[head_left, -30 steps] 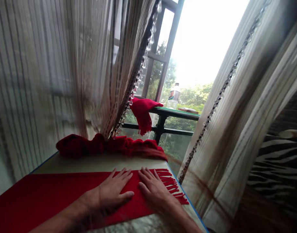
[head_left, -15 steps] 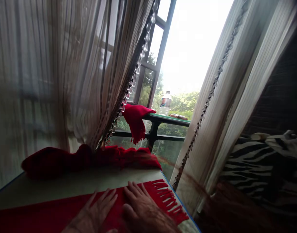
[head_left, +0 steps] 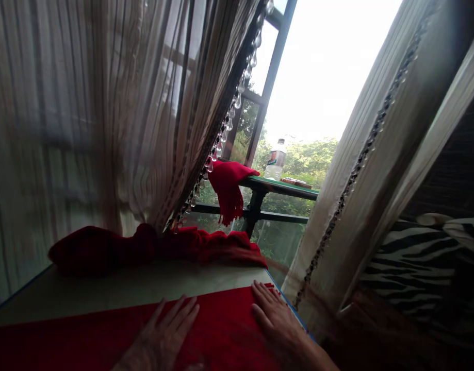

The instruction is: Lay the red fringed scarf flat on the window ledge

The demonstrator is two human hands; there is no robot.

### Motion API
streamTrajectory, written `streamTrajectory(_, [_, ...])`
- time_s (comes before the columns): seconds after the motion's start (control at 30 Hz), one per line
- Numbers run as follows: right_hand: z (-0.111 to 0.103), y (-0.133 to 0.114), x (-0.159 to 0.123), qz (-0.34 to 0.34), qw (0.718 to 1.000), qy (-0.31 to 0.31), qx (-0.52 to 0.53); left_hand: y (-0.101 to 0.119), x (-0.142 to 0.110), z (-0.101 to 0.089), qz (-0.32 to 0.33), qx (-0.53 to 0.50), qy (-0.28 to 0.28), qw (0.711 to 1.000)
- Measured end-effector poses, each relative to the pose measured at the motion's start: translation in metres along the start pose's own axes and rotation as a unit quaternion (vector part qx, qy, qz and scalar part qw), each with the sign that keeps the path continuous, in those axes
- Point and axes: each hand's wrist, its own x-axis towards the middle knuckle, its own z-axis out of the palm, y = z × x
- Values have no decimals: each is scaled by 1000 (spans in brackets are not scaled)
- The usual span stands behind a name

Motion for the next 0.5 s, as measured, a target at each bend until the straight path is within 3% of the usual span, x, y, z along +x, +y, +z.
streamTrajectory(0.1, [-3, 21, -5, 17, 999, 21, -18, 8, -4, -14, -14, -11, -25, 1000])
streamTrajectory(0.17, [-3, 17, -5, 6, 999, 26, -23, 9, -4, -21, -18, -20, -41, 999])
streamTrajectory(0.37, [2, -59, 18, -97, 995, 0, 37, -9, 10, -35, -67, -3, -48, 997])
streamTrajectory(0.43, [6, -85, 31, -153, 987, -19, 51, -20, 11, -31, -89, 19, -39, 995])
streamTrajectory(0.5, [10, -102, 41, -199, 978, -27, 63, -33, 6, -21, -84, 45, 7, 995])
